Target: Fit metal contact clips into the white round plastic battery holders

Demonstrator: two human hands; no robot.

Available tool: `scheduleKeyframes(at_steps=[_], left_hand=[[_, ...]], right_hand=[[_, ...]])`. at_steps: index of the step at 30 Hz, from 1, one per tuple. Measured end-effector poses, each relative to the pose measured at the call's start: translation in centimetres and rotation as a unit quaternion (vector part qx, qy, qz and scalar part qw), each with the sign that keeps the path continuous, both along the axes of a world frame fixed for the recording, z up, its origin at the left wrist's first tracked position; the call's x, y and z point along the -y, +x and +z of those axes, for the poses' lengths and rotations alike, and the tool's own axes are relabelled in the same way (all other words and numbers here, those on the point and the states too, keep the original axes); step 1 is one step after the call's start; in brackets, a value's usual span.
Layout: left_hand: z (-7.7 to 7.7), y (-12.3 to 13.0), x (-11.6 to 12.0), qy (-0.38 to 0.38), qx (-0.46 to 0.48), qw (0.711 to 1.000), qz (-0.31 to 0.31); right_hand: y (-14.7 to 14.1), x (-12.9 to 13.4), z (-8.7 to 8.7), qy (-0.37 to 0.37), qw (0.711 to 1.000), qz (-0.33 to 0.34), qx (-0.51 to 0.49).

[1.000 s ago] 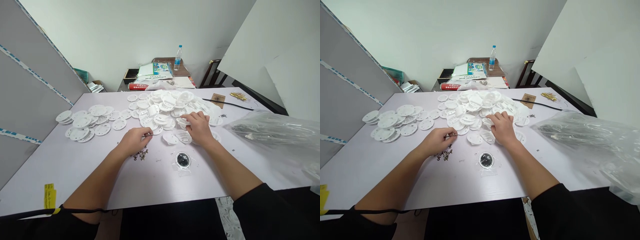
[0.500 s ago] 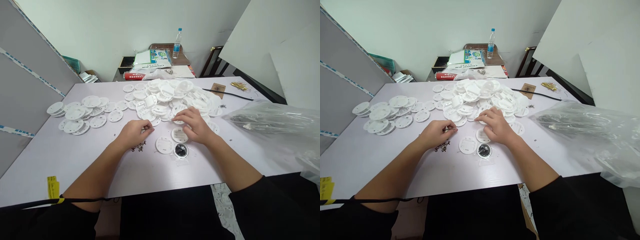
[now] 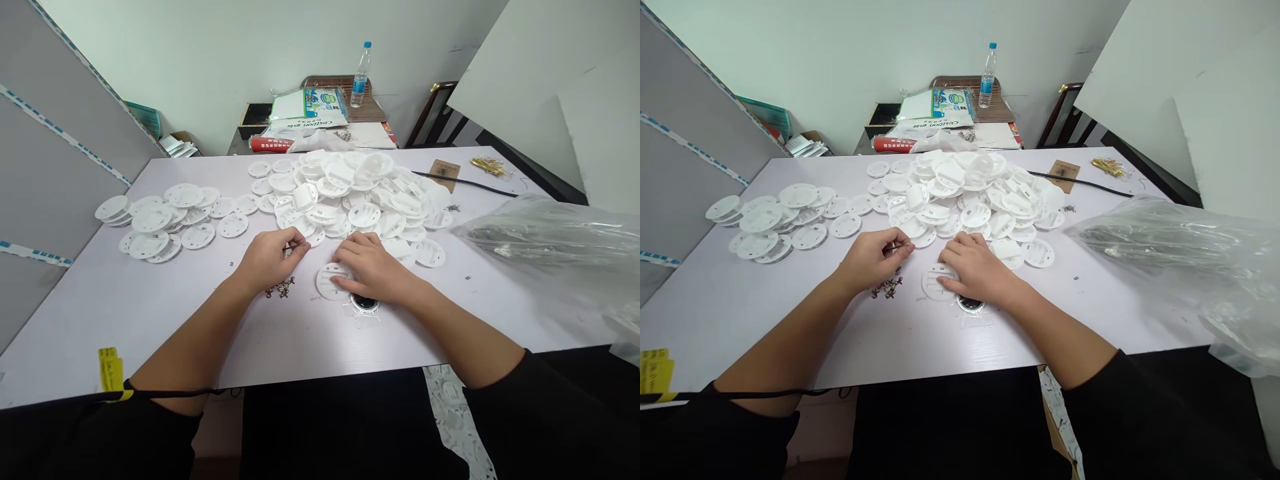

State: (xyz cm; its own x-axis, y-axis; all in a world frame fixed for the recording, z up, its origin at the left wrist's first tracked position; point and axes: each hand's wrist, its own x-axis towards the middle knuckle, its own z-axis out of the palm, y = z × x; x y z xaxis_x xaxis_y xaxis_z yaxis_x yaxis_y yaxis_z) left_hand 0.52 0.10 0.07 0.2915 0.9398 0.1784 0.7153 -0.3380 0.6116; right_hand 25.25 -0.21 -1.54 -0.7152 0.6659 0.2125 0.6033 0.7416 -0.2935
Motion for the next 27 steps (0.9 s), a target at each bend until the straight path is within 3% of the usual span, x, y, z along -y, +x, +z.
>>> scheduleKeyframes(at_steps=[3, 6, 8, 11, 14, 16, 21, 27], left_hand=[[0.0, 0.0, 0.0, 0.009, 0.015, 1.000, -0.004], [-0.1, 0.1, 0.0, -0.002, 0.040, 0.999, -0.003], [-0.1, 0.1, 0.1, -0.004, 0.065, 0.998, 0.005], [-0.1, 0.2, 0.3, -0.012, 0.100, 0.995, 0.023], [-0.1, 0.4, 0.3, -0.042, 0.135, 0.989, 0.038], [-0.1, 0.4, 0.3, -0.058, 0.159, 0.985, 0.038], [0.0, 0.4, 0.2, -0.078, 0.186, 0.979, 0.028], [0.2, 0.7, 0.3, -0.107, 0.213, 0.971, 0.013]], right_hand=[[0.1, -0.1, -0.1, -0.035, 0.996, -0.035, -0.080], [0.2, -0.2, -0.2, -0.094, 0.972, -0.079, -0.199], [0.2, -0.2, -0.3, -0.153, 0.940, -0.104, -0.287], [0.0, 0.1, -0.1, -0.279, 0.866, -0.123, -0.396], [-0.4, 0.4, 0.1, -0.378, 0.801, -0.121, -0.449], [-0.7, 0.5, 0.3, -0.418, 0.777, -0.119, -0.456], [-1.0, 0.5, 0.2, -0.471, 0.751, -0.131, -0.443], [-1.3, 0.5, 0.0, -0.454, 0.758, -0.149, -0.443]])
